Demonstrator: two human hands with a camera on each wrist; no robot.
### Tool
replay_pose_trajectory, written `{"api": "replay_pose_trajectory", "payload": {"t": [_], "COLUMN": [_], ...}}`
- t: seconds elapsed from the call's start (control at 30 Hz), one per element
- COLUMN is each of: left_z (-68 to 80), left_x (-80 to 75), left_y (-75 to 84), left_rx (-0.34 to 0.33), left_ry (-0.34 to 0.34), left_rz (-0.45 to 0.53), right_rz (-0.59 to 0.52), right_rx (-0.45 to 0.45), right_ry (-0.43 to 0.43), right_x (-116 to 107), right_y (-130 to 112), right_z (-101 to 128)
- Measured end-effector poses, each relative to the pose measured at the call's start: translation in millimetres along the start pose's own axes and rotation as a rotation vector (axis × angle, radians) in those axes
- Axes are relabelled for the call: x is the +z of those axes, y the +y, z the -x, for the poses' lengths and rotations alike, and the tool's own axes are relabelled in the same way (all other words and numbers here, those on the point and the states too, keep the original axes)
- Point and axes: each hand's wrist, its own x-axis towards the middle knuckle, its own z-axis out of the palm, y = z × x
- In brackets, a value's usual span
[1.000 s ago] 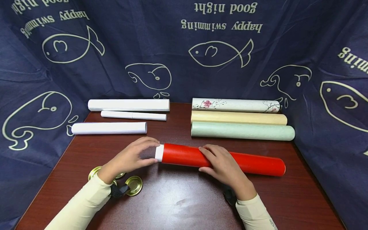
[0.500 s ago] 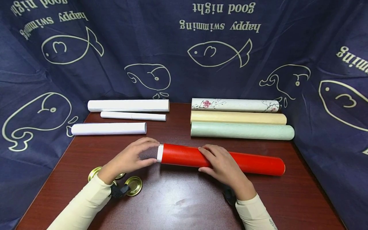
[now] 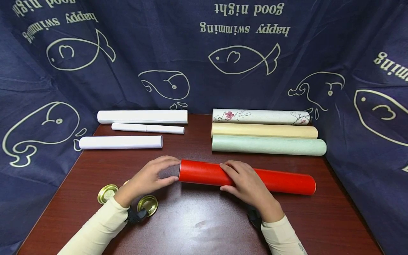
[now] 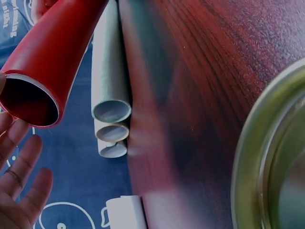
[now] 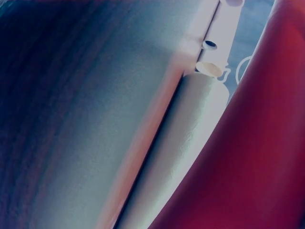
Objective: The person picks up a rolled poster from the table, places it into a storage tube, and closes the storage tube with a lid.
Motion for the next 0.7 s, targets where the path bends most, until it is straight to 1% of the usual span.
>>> {"api": "replay_pose_trajectory", "payload": {"t": [0.17,0.47,0.7], "left_z": [0.0,1.3,3.0], "left_x": [0.7,3.7,-1.3], "left_y": [1.0,1.1,-0.3], "left_rx": [-0.007,-0.026,-0.048], "left_ry": [-0.008,-0.065,-0.069], "left_rz": [0.010,0.052,0.051], "right_rz": [0.002,0.002,0.001], "right_rx": [0.004,0.006,-0.005], "right_ry": [-0.004,-0.009,0.010], "right_x": [-0.2,0.7,1.1], "right_y": [-0.1,-0.1,0.6], "right_z": [-0.4,-0.4,-0.5]}}
